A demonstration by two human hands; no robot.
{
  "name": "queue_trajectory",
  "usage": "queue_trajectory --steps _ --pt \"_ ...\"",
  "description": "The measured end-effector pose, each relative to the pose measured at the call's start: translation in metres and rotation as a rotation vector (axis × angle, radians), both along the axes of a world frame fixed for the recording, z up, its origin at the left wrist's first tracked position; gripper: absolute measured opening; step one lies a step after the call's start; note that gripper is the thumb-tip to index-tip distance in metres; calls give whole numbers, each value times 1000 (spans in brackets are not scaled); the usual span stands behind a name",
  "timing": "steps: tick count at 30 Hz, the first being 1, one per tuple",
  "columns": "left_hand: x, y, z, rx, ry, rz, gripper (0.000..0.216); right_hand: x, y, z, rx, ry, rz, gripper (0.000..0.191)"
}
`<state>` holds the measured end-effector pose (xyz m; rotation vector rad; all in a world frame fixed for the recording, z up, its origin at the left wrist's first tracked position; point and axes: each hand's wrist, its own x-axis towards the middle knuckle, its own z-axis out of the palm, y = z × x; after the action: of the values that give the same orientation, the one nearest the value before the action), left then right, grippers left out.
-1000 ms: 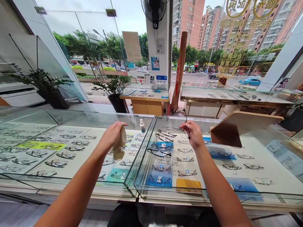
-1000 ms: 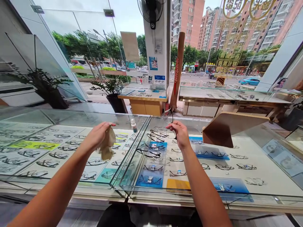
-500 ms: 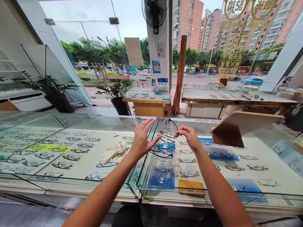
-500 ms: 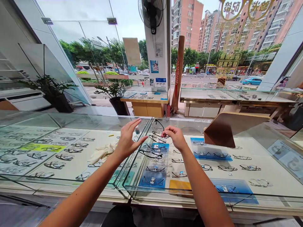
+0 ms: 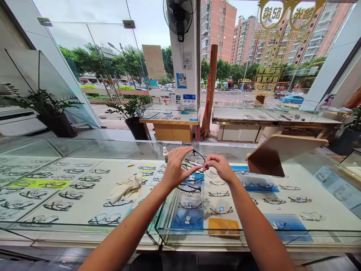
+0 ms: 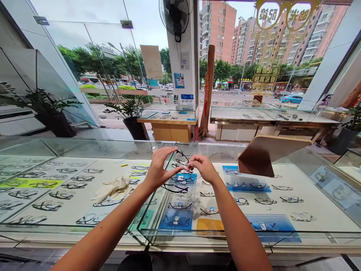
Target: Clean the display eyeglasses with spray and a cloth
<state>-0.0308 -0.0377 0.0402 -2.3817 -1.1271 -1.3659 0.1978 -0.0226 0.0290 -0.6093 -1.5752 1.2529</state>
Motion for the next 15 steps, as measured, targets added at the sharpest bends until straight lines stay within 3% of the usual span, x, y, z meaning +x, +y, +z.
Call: queue_trajectory --steps 5,8,11,15 --pt "1 5 -2 -33 -31 -19 66 4 -1 1 0 -34 13 14" --pt "2 8 3 -19 -58 -38 64 7 -1 12 -2 -73 8 18" --pt "1 12 24 25 -104 -33 65 14 1 42 70 -124 -69 25" --pt "-2 17 68 123 -226 24 64 28 -4 94 230 -124 -295 30"
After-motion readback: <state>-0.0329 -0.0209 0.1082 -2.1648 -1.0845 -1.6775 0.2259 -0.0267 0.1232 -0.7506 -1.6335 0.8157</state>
